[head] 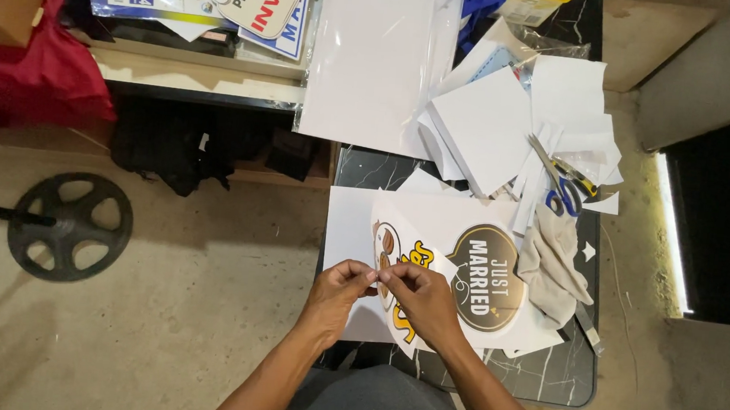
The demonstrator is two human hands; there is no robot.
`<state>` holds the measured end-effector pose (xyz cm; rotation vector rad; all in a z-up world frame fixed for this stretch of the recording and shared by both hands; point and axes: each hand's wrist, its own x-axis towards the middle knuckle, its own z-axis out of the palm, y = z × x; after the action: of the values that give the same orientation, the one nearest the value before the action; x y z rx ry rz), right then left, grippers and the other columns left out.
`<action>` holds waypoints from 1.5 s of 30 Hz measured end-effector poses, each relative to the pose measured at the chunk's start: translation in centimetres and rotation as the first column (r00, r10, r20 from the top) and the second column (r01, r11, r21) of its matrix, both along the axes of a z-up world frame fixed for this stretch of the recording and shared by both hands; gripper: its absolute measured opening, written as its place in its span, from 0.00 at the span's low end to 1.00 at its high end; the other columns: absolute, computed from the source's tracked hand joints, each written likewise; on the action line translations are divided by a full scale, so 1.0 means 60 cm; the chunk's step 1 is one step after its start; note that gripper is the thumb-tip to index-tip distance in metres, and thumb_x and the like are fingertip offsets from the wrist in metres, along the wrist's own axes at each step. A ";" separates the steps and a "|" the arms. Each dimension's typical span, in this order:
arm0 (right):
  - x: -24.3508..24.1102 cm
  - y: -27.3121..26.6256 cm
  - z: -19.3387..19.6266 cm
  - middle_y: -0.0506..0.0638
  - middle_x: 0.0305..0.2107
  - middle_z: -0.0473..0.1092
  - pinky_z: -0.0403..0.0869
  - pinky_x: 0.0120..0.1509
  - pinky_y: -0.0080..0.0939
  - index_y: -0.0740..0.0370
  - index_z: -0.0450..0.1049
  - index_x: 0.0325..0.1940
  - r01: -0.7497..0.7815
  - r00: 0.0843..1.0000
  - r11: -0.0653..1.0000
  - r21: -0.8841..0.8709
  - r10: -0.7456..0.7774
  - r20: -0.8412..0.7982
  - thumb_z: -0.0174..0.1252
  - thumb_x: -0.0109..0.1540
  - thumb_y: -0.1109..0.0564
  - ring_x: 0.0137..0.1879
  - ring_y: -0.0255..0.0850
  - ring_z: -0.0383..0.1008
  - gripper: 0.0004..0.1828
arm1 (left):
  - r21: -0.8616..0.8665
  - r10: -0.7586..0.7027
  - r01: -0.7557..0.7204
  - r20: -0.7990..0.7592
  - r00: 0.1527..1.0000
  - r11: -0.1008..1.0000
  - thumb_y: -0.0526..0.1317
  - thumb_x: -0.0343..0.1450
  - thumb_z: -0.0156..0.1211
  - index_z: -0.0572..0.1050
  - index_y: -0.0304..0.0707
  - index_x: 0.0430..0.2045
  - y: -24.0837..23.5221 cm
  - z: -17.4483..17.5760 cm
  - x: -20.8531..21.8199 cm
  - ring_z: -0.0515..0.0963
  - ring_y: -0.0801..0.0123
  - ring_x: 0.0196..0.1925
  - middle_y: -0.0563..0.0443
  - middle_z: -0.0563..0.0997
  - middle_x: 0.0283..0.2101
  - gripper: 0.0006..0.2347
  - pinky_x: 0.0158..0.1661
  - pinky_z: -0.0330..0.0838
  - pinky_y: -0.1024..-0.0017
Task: Trimming printed designs with scissors and cleaning surfaces with a squeegee and cloth.
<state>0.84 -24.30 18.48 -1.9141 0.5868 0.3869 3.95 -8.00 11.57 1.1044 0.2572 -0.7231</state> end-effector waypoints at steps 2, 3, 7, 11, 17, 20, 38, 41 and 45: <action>0.002 -0.001 -0.004 0.45 0.19 0.73 0.59 0.27 0.32 0.60 0.85 0.40 -0.006 1.000 1.000 0.000 0.006 -0.004 0.64 0.62 0.47 0.23 0.30 0.62 0.14 | 0.011 -0.007 0.007 0.002 1.000 1.000 0.37 0.71 0.63 0.80 0.33 0.30 0.002 0.004 0.002 0.79 0.69 0.39 0.50 0.81 0.33 0.05 0.48 0.77 0.69; 0.002 -0.002 -0.006 0.44 0.20 0.74 0.62 0.28 0.31 0.60 0.85 0.40 -0.006 1.000 1.000 0.015 0.006 0.011 0.64 0.62 0.48 0.24 0.29 0.64 0.14 | 0.013 -0.011 0.011 0.004 1.000 1.000 0.37 0.71 0.63 0.80 0.33 0.30 0.002 0.005 0.002 0.79 0.69 0.39 0.50 0.81 0.32 0.05 0.48 0.77 0.69; 0.003 -0.004 -0.015 0.44 0.24 0.78 0.69 0.31 0.30 0.61 0.84 0.39 -0.021 0.999 0.998 0.054 0.018 0.049 0.66 0.60 0.49 0.27 0.28 0.71 0.13 | 0.023 -0.018 0.018 0.016 1.000 1.000 0.36 0.71 0.64 0.79 0.33 0.30 0.004 0.007 0.003 0.80 0.69 0.38 0.51 0.81 0.32 0.05 0.47 0.78 0.70; 0.009 -0.002 -0.004 0.44 0.25 0.79 0.72 0.33 0.29 0.62 0.83 0.39 -0.038 0.999 0.998 0.049 0.037 0.028 0.66 0.60 0.49 0.28 0.28 0.74 0.14 | 0.062 -0.026 0.025 0.007 1.000 0.998 0.36 0.70 0.65 0.79 0.33 0.30 0.005 0.016 0.006 0.80 0.70 0.38 0.51 0.81 0.31 0.05 0.47 0.78 0.69; 0.006 -0.002 -0.007 0.46 0.24 0.77 0.69 0.32 0.30 0.63 0.84 0.39 -0.026 0.999 0.997 0.072 0.025 0.027 0.65 0.61 0.49 0.28 0.29 0.70 0.14 | 0.034 -0.017 0.017 0.010 1.000 0.999 0.37 0.70 0.65 0.79 0.33 0.30 0.007 0.009 0.003 0.79 0.70 0.37 0.51 0.81 0.31 0.05 0.46 0.78 0.70; 0.006 -0.003 -0.009 0.46 0.24 0.77 0.69 0.31 0.30 0.63 0.83 0.40 -0.034 0.999 0.997 0.068 0.031 0.043 0.65 0.61 0.50 0.28 0.29 0.70 0.13 | 0.034 -0.019 0.019 0.010 1.000 0.999 0.37 0.70 0.65 0.79 0.33 0.30 0.008 0.014 0.003 0.79 0.70 0.37 0.51 0.81 0.31 0.05 0.46 0.78 0.70; 0.005 -0.001 -0.010 0.46 0.24 0.77 0.67 0.30 0.30 0.63 0.83 0.41 -0.038 0.999 0.999 0.033 0.037 0.023 0.64 0.62 0.51 0.27 0.29 0.69 0.13 | 0.053 -0.035 0.034 0.019 0.999 0.998 0.37 0.70 0.65 0.79 0.34 0.30 0.009 0.006 0.004 0.79 0.71 0.36 0.51 0.81 0.31 0.05 0.45 0.78 0.71; 0.003 -0.002 -0.015 0.47 0.25 0.77 0.66 0.30 0.31 0.63 0.83 0.42 -0.027 0.999 0.998 0.054 0.025 0.024 0.63 0.63 0.52 0.27 0.29 0.68 0.13 | 0.029 -0.023 0.023 0.017 1.000 0.999 0.37 0.70 0.65 0.79 0.33 0.30 0.010 0.005 0.002 0.79 0.71 0.36 0.51 0.81 0.31 0.05 0.45 0.77 0.71; 0.000 -0.006 -0.027 0.46 0.27 0.78 0.71 0.33 0.29 0.64 0.83 0.42 -0.052 0.996 0.995 0.080 0.047 0.070 0.63 0.62 0.53 0.30 0.28 0.73 0.12 | 0.027 -0.018 0.018 0.019 1.000 0.999 0.36 0.70 0.65 0.79 0.33 0.30 0.009 0.005 0.002 0.80 0.71 0.36 0.50 0.81 0.30 0.05 0.45 0.79 0.71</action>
<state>0.85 -24.68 16.87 -1.8589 0.4726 0.3704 4.05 -7.44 11.90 1.1401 0.2411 -0.7264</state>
